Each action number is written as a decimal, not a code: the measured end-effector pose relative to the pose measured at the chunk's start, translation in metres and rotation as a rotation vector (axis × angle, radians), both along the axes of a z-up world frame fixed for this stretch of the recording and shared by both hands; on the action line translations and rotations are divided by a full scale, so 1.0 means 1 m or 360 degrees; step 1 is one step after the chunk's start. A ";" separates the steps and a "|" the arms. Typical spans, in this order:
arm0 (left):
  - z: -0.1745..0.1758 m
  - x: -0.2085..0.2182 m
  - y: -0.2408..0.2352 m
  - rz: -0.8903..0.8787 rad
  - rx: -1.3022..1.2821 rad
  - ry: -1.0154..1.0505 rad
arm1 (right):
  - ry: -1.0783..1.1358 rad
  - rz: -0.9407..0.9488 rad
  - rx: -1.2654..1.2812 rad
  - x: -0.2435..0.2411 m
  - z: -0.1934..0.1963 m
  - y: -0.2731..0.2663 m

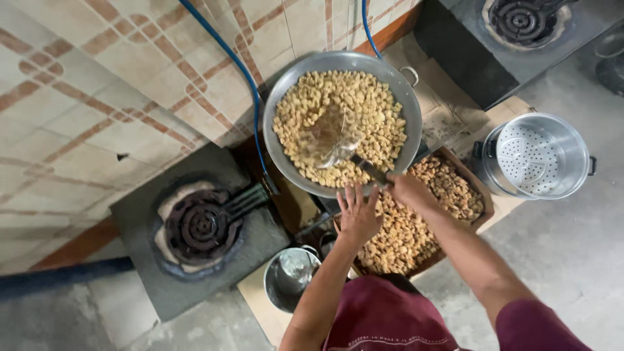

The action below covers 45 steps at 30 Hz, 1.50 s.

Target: The person stirs a large quantity of light-colored food pieces in a wok using a metal strainer. The wok is positioned over a gas stove, and the person continuously moves the food to ensure even cooking. A cardboard box filled with similar food pieces is visible next to the stove.

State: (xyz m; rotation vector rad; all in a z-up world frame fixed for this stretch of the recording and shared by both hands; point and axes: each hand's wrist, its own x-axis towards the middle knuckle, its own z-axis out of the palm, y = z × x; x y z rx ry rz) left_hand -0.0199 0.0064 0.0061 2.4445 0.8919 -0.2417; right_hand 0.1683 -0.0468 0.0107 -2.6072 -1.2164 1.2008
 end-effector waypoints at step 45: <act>0.015 0.029 -0.016 -0.0179 -0.0216 0.0251 | 0.0268 -0.0667 0.0204 0.066 -0.111 -0.029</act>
